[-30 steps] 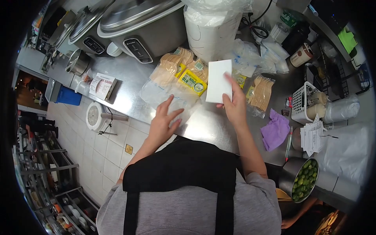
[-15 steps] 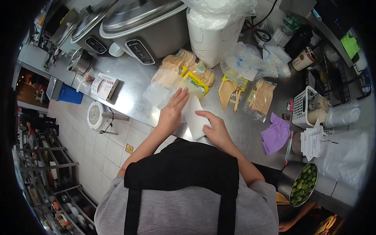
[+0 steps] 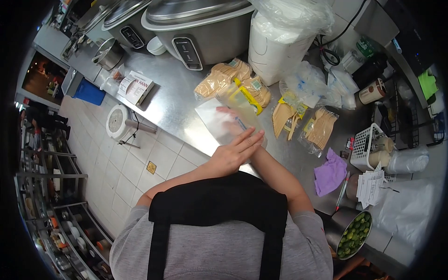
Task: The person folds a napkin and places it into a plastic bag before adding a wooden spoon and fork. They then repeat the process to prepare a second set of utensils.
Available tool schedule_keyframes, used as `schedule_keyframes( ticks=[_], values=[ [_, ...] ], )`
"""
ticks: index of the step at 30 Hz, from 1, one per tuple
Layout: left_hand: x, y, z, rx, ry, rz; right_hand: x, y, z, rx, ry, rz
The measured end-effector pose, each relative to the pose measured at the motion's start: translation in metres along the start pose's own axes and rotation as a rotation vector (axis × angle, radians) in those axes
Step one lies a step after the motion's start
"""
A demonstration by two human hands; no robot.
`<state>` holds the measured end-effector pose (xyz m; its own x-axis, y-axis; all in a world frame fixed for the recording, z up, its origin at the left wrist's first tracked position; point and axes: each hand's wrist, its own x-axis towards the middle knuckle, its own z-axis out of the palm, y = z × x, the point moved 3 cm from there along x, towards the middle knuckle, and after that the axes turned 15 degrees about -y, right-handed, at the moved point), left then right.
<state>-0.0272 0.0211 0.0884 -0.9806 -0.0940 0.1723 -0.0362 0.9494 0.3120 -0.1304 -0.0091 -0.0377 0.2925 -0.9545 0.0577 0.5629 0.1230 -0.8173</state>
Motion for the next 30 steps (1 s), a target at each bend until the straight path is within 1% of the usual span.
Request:
schedule_keyframes(
  ticks=[1, 2, 3, 4, 6, 7, 9, 10, 12, 13, 14, 16, 17, 19, 20, 22, 23, 25, 26, 28, 29, 30],
  values=[
    [-0.001, 0.001, 0.002, 0.002, 0.003, -0.004, 0.004, 0.004, -0.002, 0.027, -0.058, -0.018],
    [-0.001, 0.002, 0.004, -0.009, 0.024, 0.006, 0.033, 0.012, -0.005, 0.055, -0.114, -0.035],
    [-0.003, 0.003, 0.004, -0.020, 0.043, 0.017, 0.033, 0.013, -0.004, 0.084, -0.169, -0.053],
    [-0.005, 0.004, 0.005, -0.021, 0.044, 0.014, 0.034, 0.018, -0.004, 0.086, -0.171, -0.050],
    [-0.010, 0.003, 0.009, -0.106, -0.068, -0.011, 0.036, 0.027, 0.001, -0.417, -0.053, 0.018],
    [-0.014, 0.001, 0.010, -0.107, -0.068, -0.014, 0.037, 0.029, 0.006, -0.668, 0.008, 0.050],
    [-0.025, -0.003, 0.008, -0.479, -0.050, 0.199, 0.037, 0.030, 0.015, -1.168, 0.134, 0.112],
    [-0.031, -0.007, 0.005, -0.478, -0.052, 0.197, 0.035, 0.023, 0.021, -1.165, 0.133, 0.111],
    [-0.046, -0.028, -0.006, -0.634, 0.147, -0.040, 0.025, -0.003, 0.042, -1.455, 0.086, 0.034],
    [-0.056, -0.049, -0.005, -0.660, 0.220, -0.244, 0.021, -0.032, 0.067, -1.324, 0.041, -0.018],
    [-0.070, -0.073, 0.001, -0.680, 0.293, -0.449, 0.026, -0.029, 0.069, -1.197, 0.103, 0.065],
    [-0.088, -0.098, 0.009, -0.471, 0.189, -0.612, 0.035, -0.027, 0.073, -1.203, 0.197, 0.422],
    [-0.091, -0.101, 0.016, -0.469, 0.188, -0.612, 0.036, -0.026, 0.071, -1.202, 0.197, 0.420],
    [-0.096, -0.096, 0.021, -0.367, 0.184, -0.530, 0.038, -0.022, 0.067, -1.254, 0.190, 0.344],
    [-0.096, -0.095, 0.025, -0.370, 0.181, -0.531, 0.038, -0.015, 0.060, -1.252, 0.191, 0.348],
    [-0.093, -0.089, 0.028, -0.219, 0.203, -0.507, 0.038, -0.009, 0.054, -1.069, 0.172, 0.158],
    [-0.093, -0.090, 0.029, -0.225, 0.199, -0.500, 0.035, -0.006, 0.049, -1.069, 0.182, 0.162],
    [-0.091, -0.092, 0.033, -0.188, 0.133, -0.535, 0.024, -0.020, 0.056, -1.326, 0.087, 0.051],
    [-0.089, -0.092, 0.033, -0.198, 0.125, -0.511, 0.017, -0.022, 0.052, -1.330, 0.115, 0.059],
    [-0.090, -0.089, 0.029, -0.158, 0.126, -0.490, -0.002, -0.016, 0.045, -1.303, 0.103, 0.210],
    [-0.090, -0.089, 0.028, -0.174, 0.119, -0.486, -0.017, -0.009, 0.039, -1.306, 0.128, 0.216],
    [-0.090, -0.089, 0.027, -0.182, 0.114, -0.467, -0.037, 0.001, 0.030, -1.062, 0.149, 0.185]
  ],
)
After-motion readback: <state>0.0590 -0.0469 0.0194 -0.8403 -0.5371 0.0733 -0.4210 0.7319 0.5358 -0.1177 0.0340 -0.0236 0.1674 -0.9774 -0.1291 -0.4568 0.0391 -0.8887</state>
